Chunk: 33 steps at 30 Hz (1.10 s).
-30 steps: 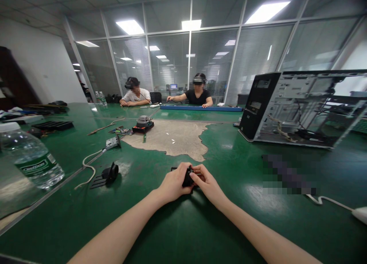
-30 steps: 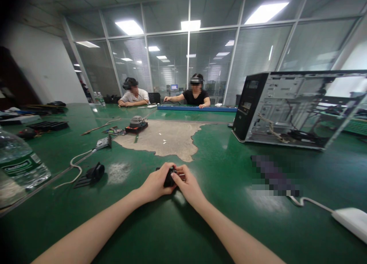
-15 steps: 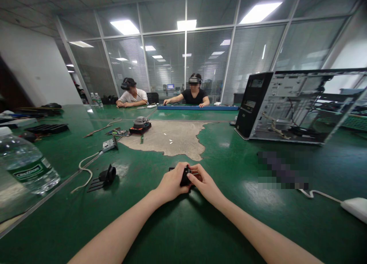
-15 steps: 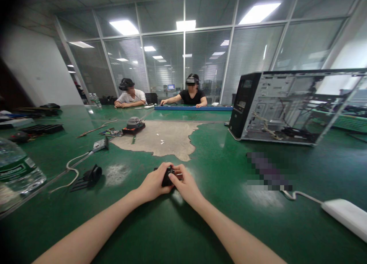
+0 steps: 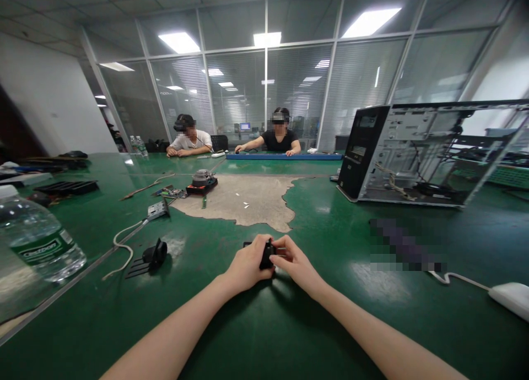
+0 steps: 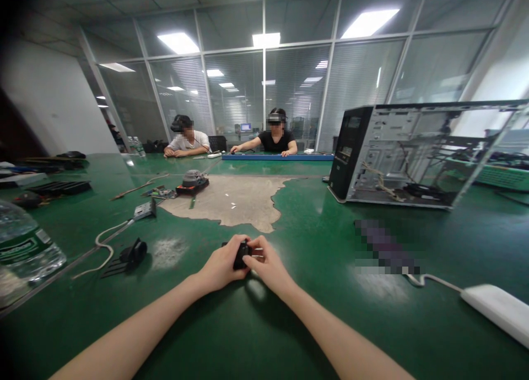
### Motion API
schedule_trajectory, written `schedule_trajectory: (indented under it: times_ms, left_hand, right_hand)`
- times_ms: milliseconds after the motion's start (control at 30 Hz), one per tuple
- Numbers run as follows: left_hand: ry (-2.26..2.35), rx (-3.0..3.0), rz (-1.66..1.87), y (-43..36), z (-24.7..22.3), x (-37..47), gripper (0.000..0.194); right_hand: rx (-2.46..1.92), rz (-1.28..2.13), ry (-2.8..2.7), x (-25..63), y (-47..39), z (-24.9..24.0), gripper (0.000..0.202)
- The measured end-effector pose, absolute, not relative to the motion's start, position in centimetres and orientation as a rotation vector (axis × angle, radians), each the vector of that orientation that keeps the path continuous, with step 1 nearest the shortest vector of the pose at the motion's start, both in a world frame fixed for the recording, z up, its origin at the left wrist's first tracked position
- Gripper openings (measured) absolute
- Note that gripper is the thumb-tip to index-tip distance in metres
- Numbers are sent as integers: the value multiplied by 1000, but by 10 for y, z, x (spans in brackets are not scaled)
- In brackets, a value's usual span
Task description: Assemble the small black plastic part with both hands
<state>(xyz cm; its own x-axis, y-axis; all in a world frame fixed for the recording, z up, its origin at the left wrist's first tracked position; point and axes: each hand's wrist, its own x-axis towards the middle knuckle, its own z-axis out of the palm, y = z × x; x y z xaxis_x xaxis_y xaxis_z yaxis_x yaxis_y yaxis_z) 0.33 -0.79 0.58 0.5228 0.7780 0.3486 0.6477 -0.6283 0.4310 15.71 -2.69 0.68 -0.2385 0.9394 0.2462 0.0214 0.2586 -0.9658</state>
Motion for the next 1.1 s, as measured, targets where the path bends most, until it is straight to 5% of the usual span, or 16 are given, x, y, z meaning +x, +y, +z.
schedule_trajectory:
  times_ms: [1100]
  left_hand:
    - [1193, 2561, 750, -7, 6, 3, 57]
  right_hand:
    - [-965, 1144, -1579, 159, -24, 4, 23]
